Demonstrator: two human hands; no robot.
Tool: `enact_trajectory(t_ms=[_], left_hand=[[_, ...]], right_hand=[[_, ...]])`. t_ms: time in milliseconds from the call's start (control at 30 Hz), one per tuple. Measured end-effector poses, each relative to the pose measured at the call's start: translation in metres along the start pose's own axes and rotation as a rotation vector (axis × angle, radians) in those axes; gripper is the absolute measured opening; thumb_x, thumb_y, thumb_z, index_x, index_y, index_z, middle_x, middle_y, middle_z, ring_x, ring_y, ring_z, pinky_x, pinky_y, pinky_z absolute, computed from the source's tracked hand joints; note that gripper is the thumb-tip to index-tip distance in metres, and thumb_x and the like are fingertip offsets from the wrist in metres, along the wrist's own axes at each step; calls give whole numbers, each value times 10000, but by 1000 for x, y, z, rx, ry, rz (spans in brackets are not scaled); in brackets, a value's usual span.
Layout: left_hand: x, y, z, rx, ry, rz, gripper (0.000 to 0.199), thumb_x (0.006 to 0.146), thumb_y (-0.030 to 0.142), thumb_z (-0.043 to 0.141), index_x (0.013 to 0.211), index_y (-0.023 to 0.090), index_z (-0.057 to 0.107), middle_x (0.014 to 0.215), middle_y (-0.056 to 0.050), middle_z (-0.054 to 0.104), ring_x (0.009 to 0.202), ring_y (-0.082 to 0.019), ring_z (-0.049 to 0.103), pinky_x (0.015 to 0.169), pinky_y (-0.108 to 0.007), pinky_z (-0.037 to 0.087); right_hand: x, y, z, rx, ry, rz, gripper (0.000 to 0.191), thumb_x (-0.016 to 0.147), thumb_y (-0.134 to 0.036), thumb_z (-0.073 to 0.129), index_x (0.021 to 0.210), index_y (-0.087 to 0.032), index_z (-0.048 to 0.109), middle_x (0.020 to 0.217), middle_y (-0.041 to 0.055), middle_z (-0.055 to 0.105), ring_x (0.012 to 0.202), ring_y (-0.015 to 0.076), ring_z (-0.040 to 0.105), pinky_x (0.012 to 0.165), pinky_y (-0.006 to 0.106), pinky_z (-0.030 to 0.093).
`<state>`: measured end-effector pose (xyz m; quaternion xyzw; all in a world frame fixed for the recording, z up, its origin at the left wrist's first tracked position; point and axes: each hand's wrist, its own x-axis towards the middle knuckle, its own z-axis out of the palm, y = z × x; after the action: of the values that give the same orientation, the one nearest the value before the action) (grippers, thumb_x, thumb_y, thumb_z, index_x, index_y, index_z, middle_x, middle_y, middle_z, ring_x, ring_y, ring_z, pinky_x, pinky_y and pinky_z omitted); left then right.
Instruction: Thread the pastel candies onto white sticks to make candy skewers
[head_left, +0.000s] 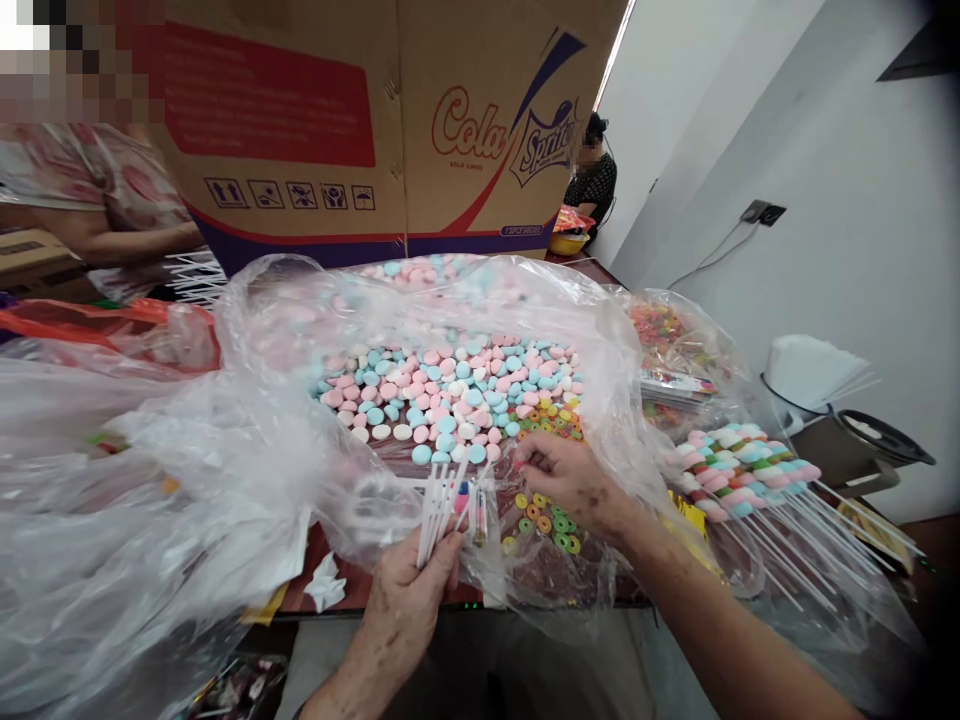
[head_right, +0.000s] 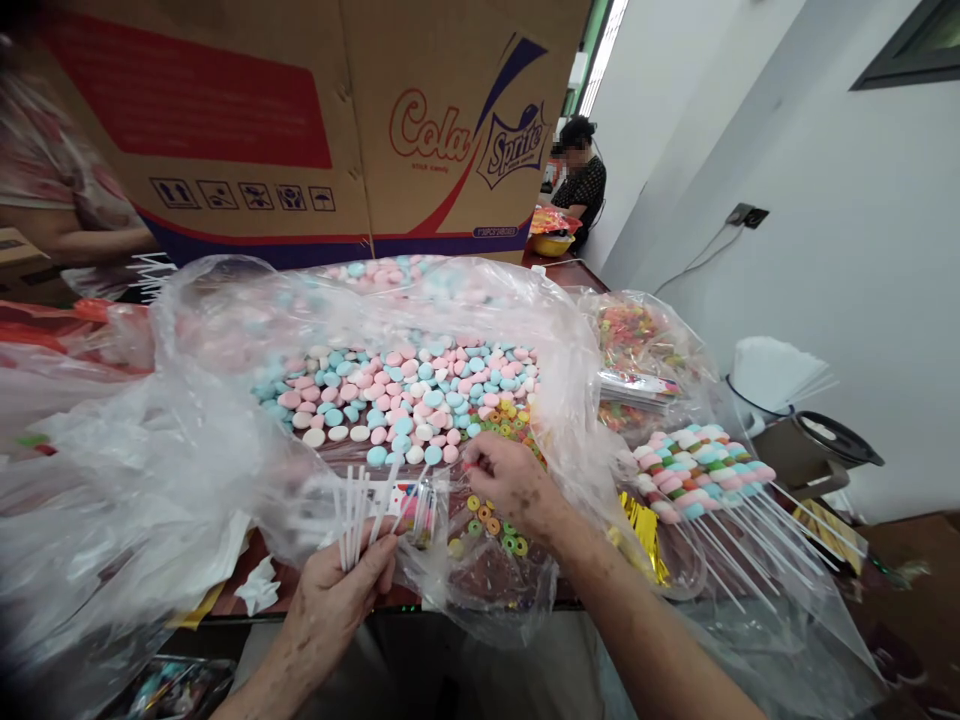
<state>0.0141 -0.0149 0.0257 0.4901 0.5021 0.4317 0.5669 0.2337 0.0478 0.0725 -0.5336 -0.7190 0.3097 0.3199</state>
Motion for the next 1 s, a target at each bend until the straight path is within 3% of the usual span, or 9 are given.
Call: enact_trajectory(t_ms=[33, 133, 300, 567, 700, 833, 1000], left_hand=[[0, 1, 0, 61, -18, 31, 268, 853, 388, 572, 727, 169, 661, 504, 55, 459, 468, -107, 368, 461, -227, 275], [-1, 5, 1, 199, -50, 86, 306, 866, 339, 534, 614, 182, 605, 508, 48, 436, 513, -126, 393, 509, -240, 295], [-1, 9, 2, 227, -48, 75, 284, 865, 346, 506, 671, 182, 631, 511, 45, 444, 513, -142, 405, 515, -247, 304], [0, 11, 4, 199, -14, 60, 251, 846, 341, 534, 687, 193, 660, 487, 48, 450, 487, -148, 404, 492, -244, 291], [0, 10, 3, 220, -11, 82, 329, 847, 329, 533, 545, 202, 557, 479, 40, 449, 488, -145, 415, 497, -244, 292], [-1, 10, 3, 237, -34, 115, 291, 868, 316, 504, 620, 198, 603, 504, 47, 444, 508, -144, 413, 511, -242, 301], [-2, 10, 2, 242, -54, 101, 335, 876, 311, 505, 562, 200, 539, 515, 49, 419, 514, -133, 387, 510, -237, 285]], right_hand=[[2, -6, 3, 203, 77, 56, 17, 776, -181, 578, 782, -195, 569, 725, -7, 599, 655, 138, 543, 628, 275, 451], [6, -19, 11, 732, 218, 189, 164, 712, -262, 693, 806, -188, 582, 715, -17, 627, 600, 112, 549, 581, 248, 455], [4, -27, 20, 1001, 228, 285, 255, 633, -278, 792, 783, -184, 609, 721, -18, 650, 577, 105, 574, 566, 248, 475], [1, -24, 30, 900, 239, 215, 202, 664, -282, 777, 790, -194, 645, 710, -17, 652, 602, 109, 571, 591, 247, 480], [-5, -10, 28, 601, 238, 76, 146, 780, -309, 697, 892, -215, 693, 821, 11, 686, 718, 145, 609, 665, 278, 504], [-12, 4, 19, 333, 209, 23, 182, 871, -328, 598, 982, -240, 712, 957, 25, 706, 843, 170, 636, 803, 325, 511], [-12, 7, 20, 345, 181, 22, 161, 857, -321, 612, 955, -231, 702, 917, 23, 698, 819, 169, 633, 769, 321, 518]])
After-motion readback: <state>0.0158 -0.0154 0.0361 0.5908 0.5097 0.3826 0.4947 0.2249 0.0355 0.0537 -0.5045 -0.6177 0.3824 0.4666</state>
